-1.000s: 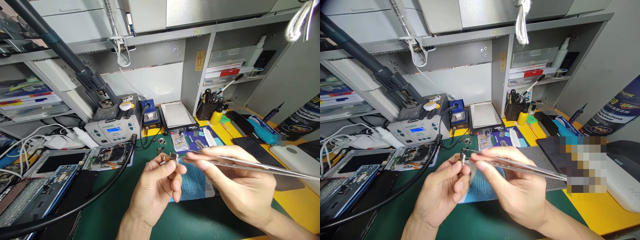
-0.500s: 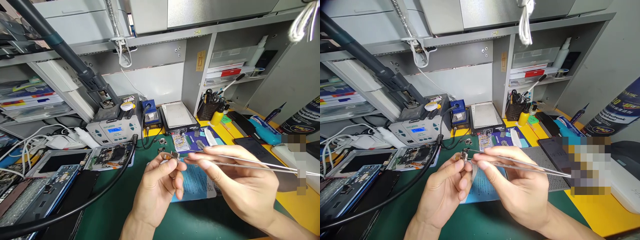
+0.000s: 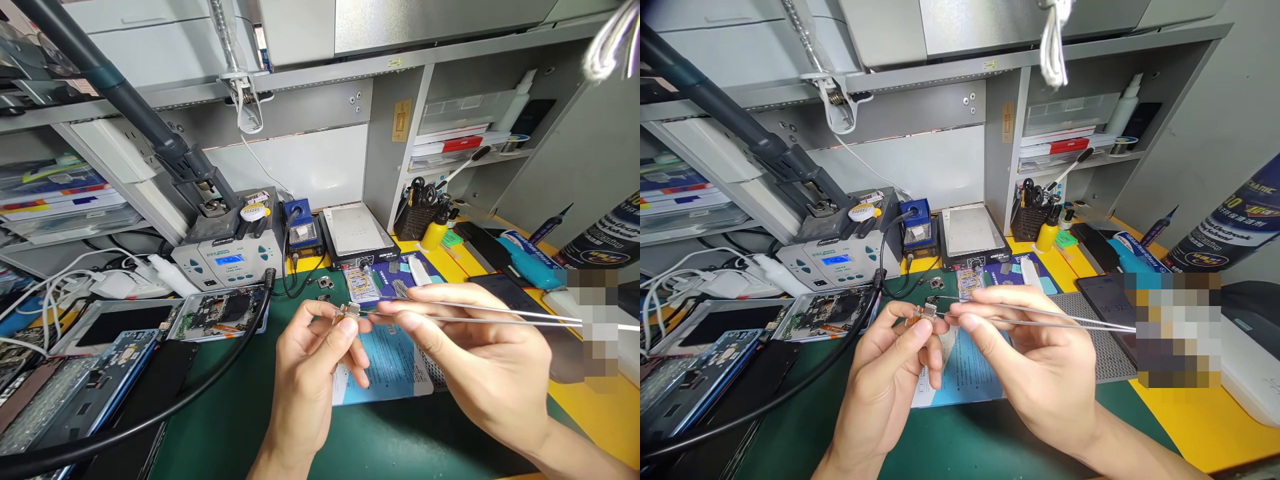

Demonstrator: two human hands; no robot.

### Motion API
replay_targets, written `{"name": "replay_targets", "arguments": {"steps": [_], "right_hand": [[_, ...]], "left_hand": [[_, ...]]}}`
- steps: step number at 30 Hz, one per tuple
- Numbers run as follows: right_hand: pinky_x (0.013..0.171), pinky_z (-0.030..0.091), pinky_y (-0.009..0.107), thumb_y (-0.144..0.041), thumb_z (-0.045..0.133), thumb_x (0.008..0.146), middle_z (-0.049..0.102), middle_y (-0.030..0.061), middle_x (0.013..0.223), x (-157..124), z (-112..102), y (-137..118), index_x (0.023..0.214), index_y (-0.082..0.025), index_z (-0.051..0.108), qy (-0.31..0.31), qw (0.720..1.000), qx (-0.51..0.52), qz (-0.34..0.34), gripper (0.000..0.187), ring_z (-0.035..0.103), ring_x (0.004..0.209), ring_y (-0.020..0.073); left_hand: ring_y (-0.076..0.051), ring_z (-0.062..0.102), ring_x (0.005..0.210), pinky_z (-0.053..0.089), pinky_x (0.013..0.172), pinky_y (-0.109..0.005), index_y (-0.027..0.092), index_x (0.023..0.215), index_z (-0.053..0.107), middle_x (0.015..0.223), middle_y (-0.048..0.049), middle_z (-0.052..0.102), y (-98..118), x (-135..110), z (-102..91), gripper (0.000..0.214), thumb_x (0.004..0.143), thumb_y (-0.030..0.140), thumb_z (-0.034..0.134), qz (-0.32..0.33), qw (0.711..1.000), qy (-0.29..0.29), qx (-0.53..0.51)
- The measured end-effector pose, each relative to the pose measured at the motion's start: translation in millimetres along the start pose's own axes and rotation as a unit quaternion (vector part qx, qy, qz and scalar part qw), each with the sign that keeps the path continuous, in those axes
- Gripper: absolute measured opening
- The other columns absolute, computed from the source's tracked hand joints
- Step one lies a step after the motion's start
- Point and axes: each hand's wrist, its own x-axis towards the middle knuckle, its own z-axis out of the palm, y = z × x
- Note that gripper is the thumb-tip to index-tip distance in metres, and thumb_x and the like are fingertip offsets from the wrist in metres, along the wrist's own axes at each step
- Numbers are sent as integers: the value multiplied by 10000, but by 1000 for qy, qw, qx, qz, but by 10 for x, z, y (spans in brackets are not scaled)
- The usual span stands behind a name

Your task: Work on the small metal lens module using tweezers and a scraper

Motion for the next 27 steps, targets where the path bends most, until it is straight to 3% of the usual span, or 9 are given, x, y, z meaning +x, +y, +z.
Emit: {"name": "replay_targets", "arguments": {"steps": [5,9,12,17,27], "right_hand": [[837,651,127,-120,806,855,839,-30,980,52,-17,-9,860,-291,853,-4,1000,-17,-4,177,835,777,125],[817,655,127,-128,819,858,855,-16,898,97,-25,-19,876,-282,860,-18,999,-26,3,160,837,784,141],[811,664,146,-169,827,869,854,-3,951,97,-17,-7,870,-278,857,-23,1000,-14,11,113,840,799,158],[793,696,222,-221,829,888,859,19,946,71,-26,49,898,-266,839,-42,998,18,32,47,845,809,213],[794,690,209,-234,826,894,866,0,883,87,-1,37,898,-266,805,-60,996,53,42,39,843,817,208]], "left_hand": [[-123,628,574,537,522,-242,174,898,664,826,-58,788,-14,-30,18,140,895,274,761,49,994,43,86],[-131,652,575,553,543,-250,164,950,707,804,-54,782,-31,-35,14,177,899,324,764,88,984,73,140],[-136,654,573,565,555,-262,159,948,719,812,-61,787,-23,-31,3,157,900,303,759,91,981,77,151],[-146,645,549,566,537,-281,149,916,726,782,-64,787,13,-5,-21,132,886,272,763,67,988,68,120],[-120,619,511,541,492,-237,128,822,715,724,-51,770,62,10,-32,112,846,217,779,27,997,48,46]]}}
